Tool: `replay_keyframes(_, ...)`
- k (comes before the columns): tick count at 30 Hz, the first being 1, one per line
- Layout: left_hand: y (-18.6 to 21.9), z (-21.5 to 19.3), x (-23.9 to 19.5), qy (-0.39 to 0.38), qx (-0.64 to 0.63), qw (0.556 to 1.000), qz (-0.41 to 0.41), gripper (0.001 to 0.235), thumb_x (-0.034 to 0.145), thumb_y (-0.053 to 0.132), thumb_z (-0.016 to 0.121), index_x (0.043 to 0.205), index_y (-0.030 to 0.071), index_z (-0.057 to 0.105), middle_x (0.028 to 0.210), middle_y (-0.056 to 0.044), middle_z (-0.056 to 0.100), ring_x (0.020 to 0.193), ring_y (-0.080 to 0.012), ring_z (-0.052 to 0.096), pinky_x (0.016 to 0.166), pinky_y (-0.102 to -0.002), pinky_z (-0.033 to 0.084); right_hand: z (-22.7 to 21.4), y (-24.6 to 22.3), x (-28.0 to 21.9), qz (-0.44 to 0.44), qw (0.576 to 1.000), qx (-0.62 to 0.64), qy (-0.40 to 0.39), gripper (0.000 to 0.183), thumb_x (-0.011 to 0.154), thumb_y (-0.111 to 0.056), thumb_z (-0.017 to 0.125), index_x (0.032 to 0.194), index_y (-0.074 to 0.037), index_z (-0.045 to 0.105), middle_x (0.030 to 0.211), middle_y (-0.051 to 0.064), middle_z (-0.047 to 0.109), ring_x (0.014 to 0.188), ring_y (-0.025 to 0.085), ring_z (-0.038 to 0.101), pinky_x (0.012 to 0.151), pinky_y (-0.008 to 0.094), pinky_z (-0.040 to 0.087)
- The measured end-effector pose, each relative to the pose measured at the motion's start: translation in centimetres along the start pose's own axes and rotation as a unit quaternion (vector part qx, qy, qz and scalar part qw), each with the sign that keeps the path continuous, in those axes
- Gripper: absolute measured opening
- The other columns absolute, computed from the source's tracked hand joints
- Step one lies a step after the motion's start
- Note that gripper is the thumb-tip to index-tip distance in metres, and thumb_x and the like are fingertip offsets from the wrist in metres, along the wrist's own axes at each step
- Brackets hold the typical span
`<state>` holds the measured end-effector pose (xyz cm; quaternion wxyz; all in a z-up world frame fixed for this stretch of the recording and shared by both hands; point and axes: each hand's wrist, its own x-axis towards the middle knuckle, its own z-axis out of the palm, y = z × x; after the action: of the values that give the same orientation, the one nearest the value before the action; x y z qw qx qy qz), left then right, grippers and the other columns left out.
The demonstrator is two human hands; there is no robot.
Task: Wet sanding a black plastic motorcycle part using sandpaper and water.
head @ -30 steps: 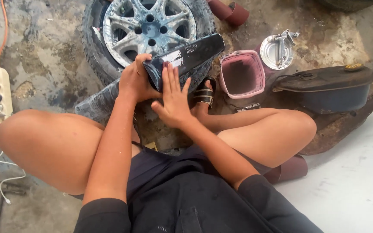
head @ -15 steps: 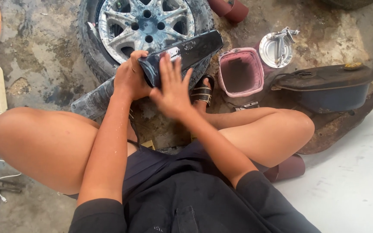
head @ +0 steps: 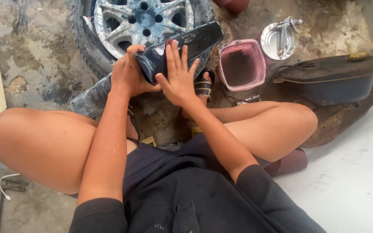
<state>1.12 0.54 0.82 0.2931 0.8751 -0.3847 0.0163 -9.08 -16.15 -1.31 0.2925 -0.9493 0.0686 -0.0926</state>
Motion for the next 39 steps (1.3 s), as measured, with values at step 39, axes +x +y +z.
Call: replay_keyframes(39,0.1,0.3,-0.1,0.014,-0.010,1.000,0.008,0.085,0.077,0.041,0.087,0.131,0.013,0.028,0.124,-0.020,0.061,0.080,-0.0473,0.066,0.056,-0.057,0.050,-3.9,-5.5,-3.0,0.107,0.980,0.034,-0.166,0.086,0.103,-0.054,0.029,0.163,-0.003,-0.007,0.172,0.017,-0.012,0.161,0.032,-0.010,0.121,0.066,-0.012)
